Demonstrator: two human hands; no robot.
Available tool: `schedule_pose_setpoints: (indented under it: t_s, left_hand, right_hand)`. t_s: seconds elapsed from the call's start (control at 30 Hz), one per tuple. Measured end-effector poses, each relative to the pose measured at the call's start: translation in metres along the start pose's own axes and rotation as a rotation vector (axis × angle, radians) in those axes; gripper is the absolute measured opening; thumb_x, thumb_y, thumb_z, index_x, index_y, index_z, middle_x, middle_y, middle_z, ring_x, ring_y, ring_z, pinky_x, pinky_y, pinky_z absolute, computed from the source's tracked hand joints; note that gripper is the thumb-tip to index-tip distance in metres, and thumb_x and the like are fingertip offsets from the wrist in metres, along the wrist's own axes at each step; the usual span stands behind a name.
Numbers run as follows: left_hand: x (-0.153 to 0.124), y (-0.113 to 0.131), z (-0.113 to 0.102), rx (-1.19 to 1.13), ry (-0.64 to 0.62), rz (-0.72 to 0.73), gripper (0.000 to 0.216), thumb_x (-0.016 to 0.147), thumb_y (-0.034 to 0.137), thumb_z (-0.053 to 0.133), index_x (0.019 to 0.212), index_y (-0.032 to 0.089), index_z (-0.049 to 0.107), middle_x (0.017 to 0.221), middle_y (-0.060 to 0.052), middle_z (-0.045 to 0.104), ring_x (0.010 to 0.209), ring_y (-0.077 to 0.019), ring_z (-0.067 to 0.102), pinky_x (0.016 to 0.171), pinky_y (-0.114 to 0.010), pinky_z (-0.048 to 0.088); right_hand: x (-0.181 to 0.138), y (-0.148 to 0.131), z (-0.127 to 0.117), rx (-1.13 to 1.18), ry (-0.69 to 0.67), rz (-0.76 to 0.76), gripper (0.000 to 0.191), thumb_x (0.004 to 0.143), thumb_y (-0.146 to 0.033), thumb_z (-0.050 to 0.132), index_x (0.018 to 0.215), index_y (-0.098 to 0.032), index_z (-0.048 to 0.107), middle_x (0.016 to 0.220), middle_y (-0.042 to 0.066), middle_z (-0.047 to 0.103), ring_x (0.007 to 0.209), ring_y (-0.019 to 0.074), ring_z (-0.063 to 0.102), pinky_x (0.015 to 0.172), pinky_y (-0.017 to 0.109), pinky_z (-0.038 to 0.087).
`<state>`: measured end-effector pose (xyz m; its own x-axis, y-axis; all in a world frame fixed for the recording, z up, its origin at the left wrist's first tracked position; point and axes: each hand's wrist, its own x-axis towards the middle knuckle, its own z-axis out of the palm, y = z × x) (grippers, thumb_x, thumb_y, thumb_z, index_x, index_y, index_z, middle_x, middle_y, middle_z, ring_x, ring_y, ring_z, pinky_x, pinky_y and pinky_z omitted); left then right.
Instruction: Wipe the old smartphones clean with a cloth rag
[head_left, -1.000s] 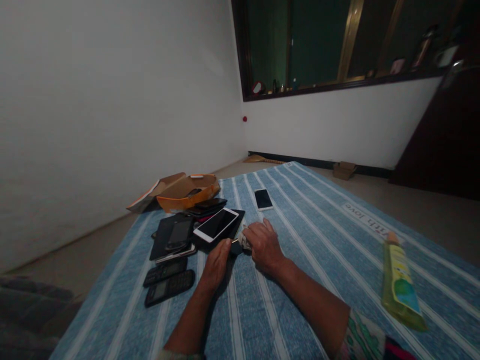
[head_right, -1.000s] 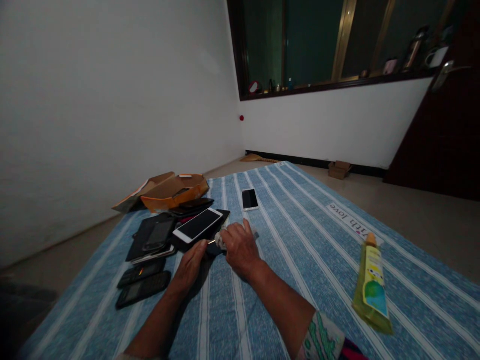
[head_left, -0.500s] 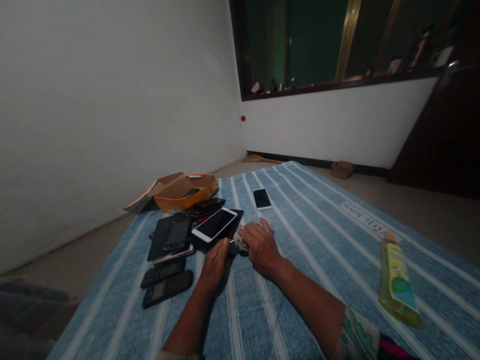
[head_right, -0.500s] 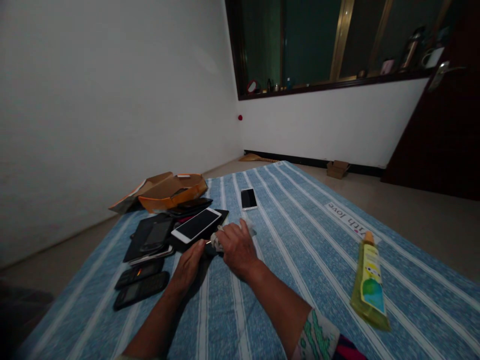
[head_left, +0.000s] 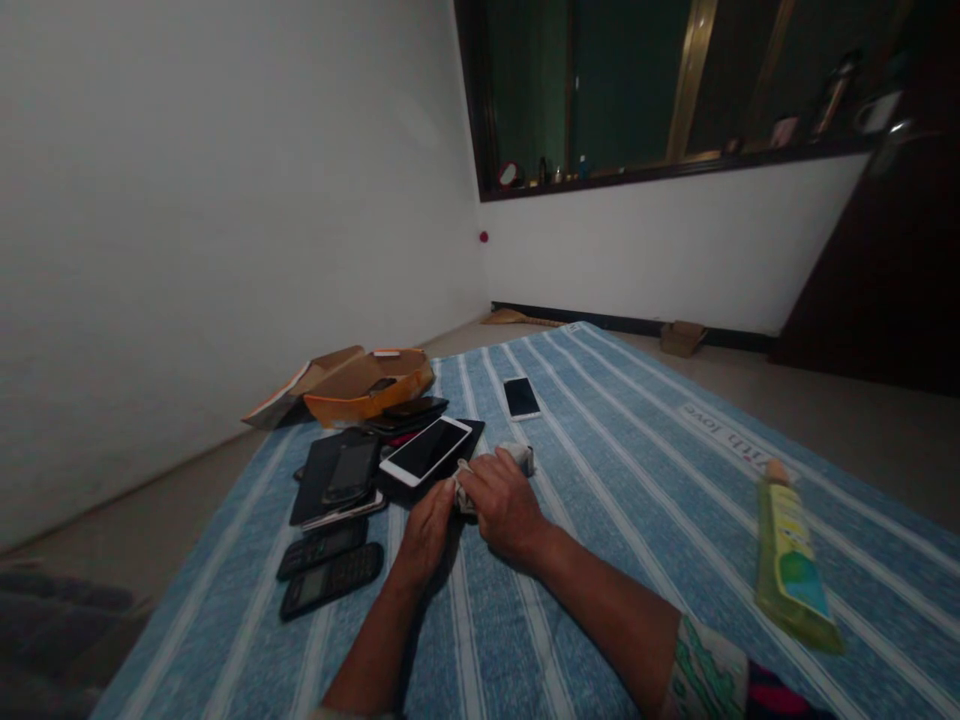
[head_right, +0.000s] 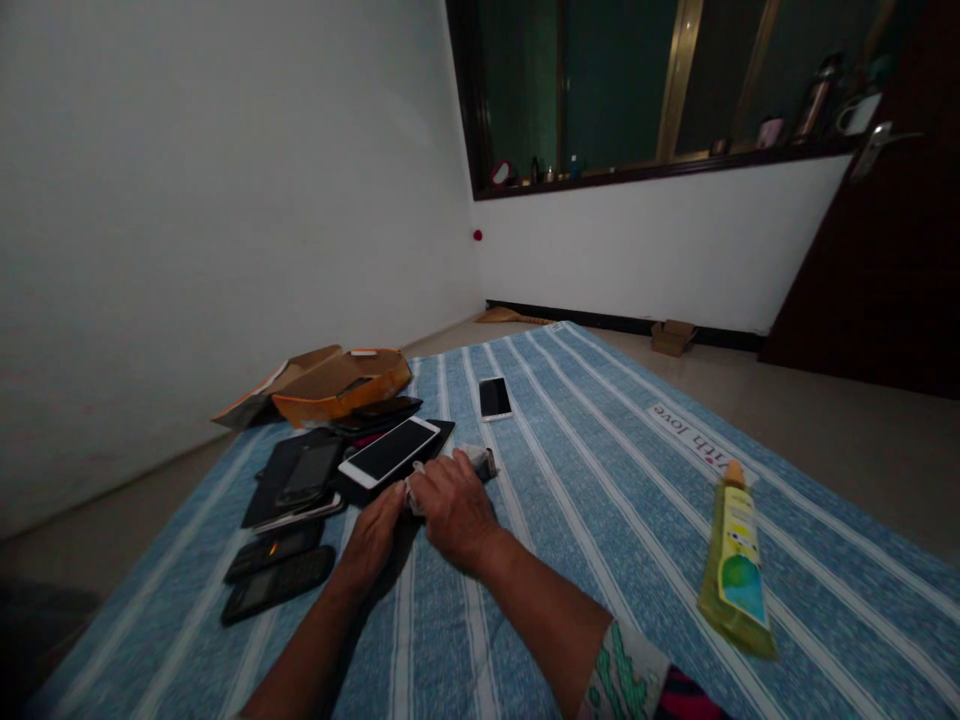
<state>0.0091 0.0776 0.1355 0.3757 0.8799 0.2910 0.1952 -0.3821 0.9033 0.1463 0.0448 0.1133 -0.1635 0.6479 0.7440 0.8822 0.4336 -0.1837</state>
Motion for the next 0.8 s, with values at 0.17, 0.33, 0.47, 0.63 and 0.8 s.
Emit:
schedule_pose_setpoints:
  t_s: [0.17, 0.33, 0.47, 0.63, 0.8]
  left_hand:
    - [0.0, -0.001, 0.0, 0.028, 0.01, -0.005, 0.047, 0.087, 0.063, 0.049, 0.072, 0.019, 0.059, 0.074, -0.004, 0.062, 0.073, -0.0203, 0.055, 0.073, -0.033, 0.049]
    - [0.002, -0.004, 0.001, 0.013, 0.008, -0.006, 0.047, 0.086, 0.064, 0.049, 0.076, 0.019, 0.06, 0.079, -0.005, 0.064, 0.077, -0.0213, 0.058, 0.078, -0.035, 0.05]
    - [0.003, -0.006, 0.0, -0.002, -0.002, -0.008, 0.048, 0.084, 0.065, 0.051, 0.081, 0.018, 0.062, 0.085, -0.008, 0.068, 0.086, -0.0241, 0.061, 0.087, -0.037, 0.05]
    - [0.002, -0.004, -0.001, 0.015, 0.003, -0.005, 0.045, 0.086, 0.062, 0.05, 0.078, 0.019, 0.061, 0.081, -0.007, 0.066, 0.084, -0.0239, 0.061, 0.086, -0.037, 0.049]
    - [0.001, -0.002, 0.0, 0.045, -0.001, -0.022, 0.043, 0.089, 0.057, 0.047, 0.075, 0.019, 0.06, 0.081, -0.007, 0.066, 0.078, -0.0222, 0.059, 0.08, -0.035, 0.049]
  right_hand:
    - [-0.001, 0.012, -0.008, 0.049, -0.034, -0.002, 0.021, 0.093, -0.013, 0.046, 0.105, -0.017, 0.062, 0.099, 0.009, 0.062, 0.096, 0.0241, 0.051, 0.102, 0.045, 0.033]
    - [0.0, 0.006, -0.005, 0.08, -0.026, 0.007, 0.025, 0.093, -0.011, 0.043, 0.108, -0.017, 0.062, 0.106, 0.011, 0.063, 0.102, 0.0238, 0.052, 0.105, 0.046, 0.031]
    - [0.003, -0.004, 0.001, 0.079, 0.009, -0.007, 0.023, 0.095, -0.011, 0.041, 0.101, -0.015, 0.063, 0.101, 0.011, 0.065, 0.099, 0.0232, 0.054, 0.104, 0.043, 0.034]
    - [0.004, 0.0, -0.003, 0.087, -0.015, -0.043, 0.023, 0.095, -0.011, 0.042, 0.101, -0.018, 0.062, 0.101, 0.01, 0.065, 0.099, 0.0223, 0.055, 0.101, 0.041, 0.036]
    - [0.001, 0.018, -0.013, 0.072, -0.051, -0.02, 0.026, 0.09, -0.006, 0.045, 0.105, -0.017, 0.062, 0.099, 0.008, 0.065, 0.097, 0.0217, 0.056, 0.102, 0.041, 0.034]
